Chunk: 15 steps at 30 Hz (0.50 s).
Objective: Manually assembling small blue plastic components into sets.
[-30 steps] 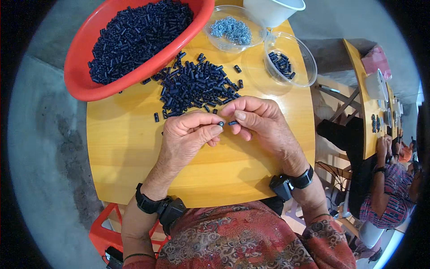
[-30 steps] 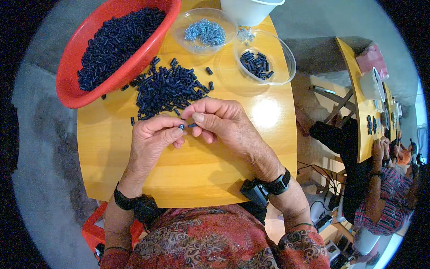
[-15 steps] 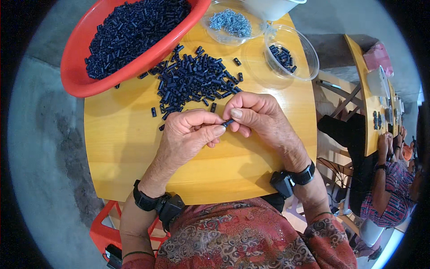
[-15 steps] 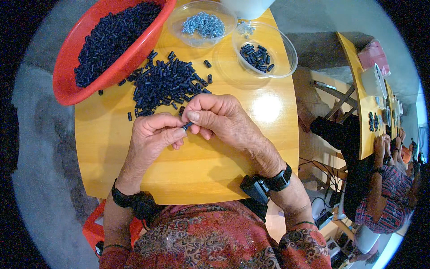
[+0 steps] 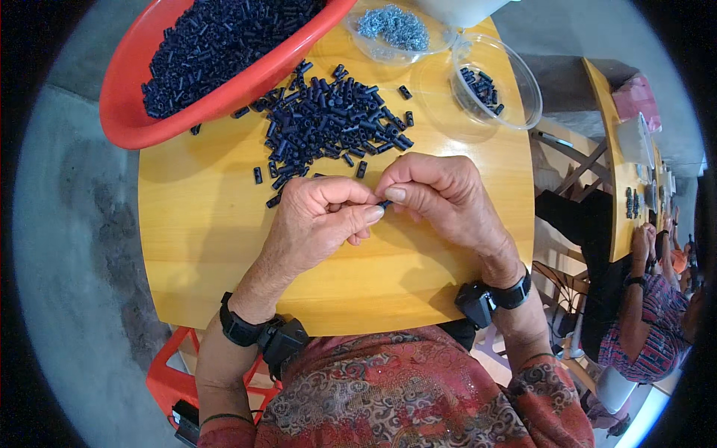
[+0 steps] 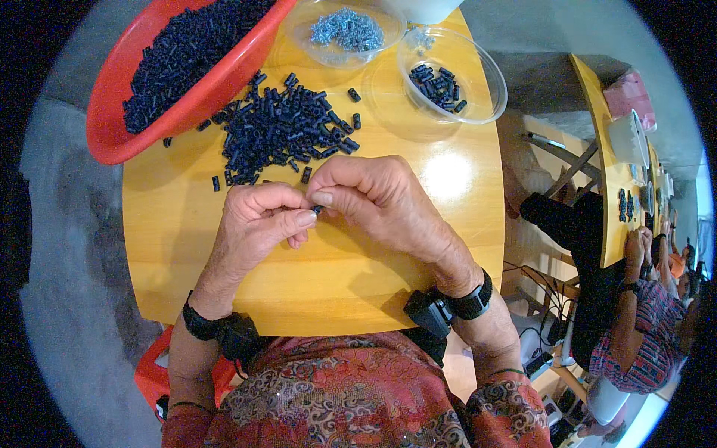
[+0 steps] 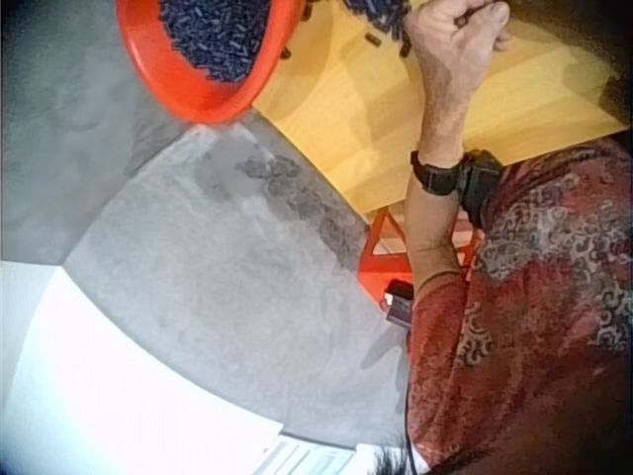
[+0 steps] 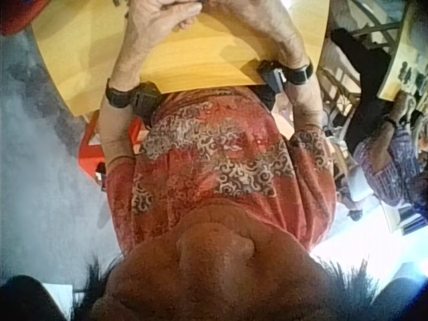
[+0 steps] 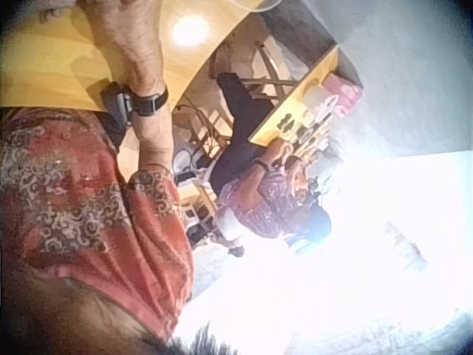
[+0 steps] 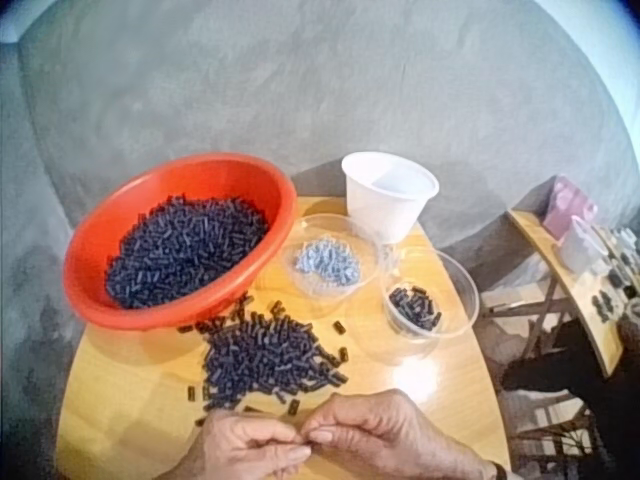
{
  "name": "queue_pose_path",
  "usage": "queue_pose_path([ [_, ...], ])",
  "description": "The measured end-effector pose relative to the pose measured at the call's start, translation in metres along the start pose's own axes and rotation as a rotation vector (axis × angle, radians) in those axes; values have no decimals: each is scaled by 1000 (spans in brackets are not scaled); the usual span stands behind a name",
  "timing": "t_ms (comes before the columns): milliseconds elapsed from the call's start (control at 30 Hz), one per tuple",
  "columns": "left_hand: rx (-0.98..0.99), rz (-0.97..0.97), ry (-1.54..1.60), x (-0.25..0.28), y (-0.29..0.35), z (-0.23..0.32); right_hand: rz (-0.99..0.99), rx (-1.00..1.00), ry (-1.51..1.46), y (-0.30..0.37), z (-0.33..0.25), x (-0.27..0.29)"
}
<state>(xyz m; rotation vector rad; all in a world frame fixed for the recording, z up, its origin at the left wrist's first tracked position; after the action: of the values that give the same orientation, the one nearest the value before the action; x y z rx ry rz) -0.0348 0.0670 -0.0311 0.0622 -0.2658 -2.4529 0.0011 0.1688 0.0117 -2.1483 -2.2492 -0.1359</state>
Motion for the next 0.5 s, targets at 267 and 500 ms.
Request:
queue_pose_path([
  [267,-21,-10,-91,-1,0,2,-52,206,309,0,-15,-5],
  [500,102,-102,87,-4,0,-3,-114,442,419,8,-34,-15],
])
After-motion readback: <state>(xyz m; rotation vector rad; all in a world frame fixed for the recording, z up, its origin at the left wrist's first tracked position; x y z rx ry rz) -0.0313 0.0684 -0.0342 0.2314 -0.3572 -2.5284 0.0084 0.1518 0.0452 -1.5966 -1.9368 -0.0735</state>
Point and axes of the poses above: each hand's wrist, its own y-axis away from the middle knuckle, its own x-axis out of the back of the hand, z = x × y, the point moved 10 cm from there along -y, towards the middle knuckle, and after that the axes turned 5 degrees about -y, right-handed, at the moved point
